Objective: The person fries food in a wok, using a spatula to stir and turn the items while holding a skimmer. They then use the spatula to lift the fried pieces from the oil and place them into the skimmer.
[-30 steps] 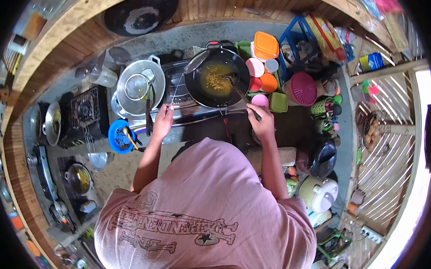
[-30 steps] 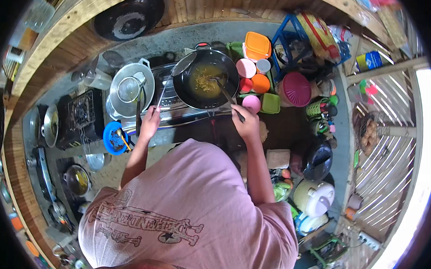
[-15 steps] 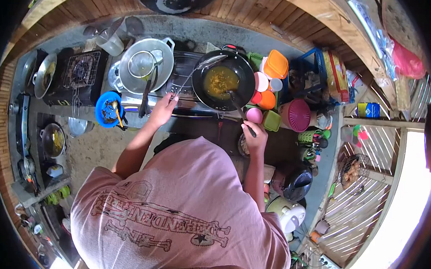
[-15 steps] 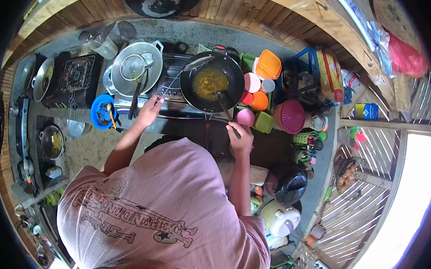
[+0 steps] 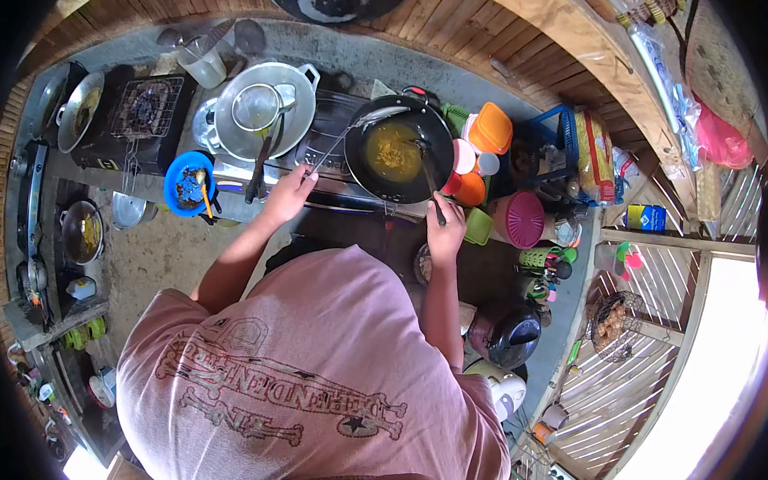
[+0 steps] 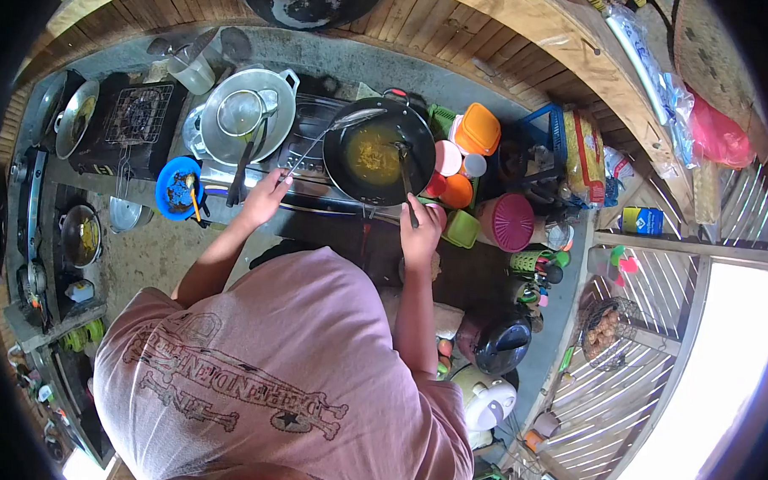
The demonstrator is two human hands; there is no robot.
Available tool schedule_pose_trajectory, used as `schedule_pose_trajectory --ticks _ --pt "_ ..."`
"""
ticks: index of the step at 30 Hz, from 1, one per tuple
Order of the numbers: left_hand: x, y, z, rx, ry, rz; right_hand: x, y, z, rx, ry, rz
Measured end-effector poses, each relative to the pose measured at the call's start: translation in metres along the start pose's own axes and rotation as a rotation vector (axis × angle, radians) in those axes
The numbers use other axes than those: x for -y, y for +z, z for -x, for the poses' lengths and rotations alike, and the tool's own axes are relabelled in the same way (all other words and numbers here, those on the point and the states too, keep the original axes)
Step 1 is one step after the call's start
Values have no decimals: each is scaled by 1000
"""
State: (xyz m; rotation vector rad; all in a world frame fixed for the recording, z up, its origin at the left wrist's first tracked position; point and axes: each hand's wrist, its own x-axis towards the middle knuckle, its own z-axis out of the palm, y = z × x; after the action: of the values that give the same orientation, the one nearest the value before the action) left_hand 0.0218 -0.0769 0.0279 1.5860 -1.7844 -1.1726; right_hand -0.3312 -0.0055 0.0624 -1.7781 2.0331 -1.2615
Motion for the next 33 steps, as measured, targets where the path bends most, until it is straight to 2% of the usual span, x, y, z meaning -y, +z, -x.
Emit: schedule_pose_trajectory --ticks 2,9,20,22,23,25,26,28,33 --pt "-1 0 2 -7 -2 4 -3 3 -5 77 -114 86" --pt "4 -1 4 1 -12 17 3 22 -14 69 -216 181" --pt "-3 -8 5 5 -32 30 -2 6 -3 14 -138 137" --pt "-5 -9 6 1 -36 42 -11 8 4 -41 54 90" --pt "-5 -8 6 2 -37 48 -18 11 5 -38 50 91" --pt "-2 -6 6 4 -39 51 -29 17 7 -115 261 -167" --pt "0 -5 6 9 -41 49 -35 20 8 -113 261 -166" --pt "1 -4 6 4 -33 53 -39 27 4 -119 420 -330" --pt "9 2 7 -30 15 49 -41 41 -9 -140 456 -396"
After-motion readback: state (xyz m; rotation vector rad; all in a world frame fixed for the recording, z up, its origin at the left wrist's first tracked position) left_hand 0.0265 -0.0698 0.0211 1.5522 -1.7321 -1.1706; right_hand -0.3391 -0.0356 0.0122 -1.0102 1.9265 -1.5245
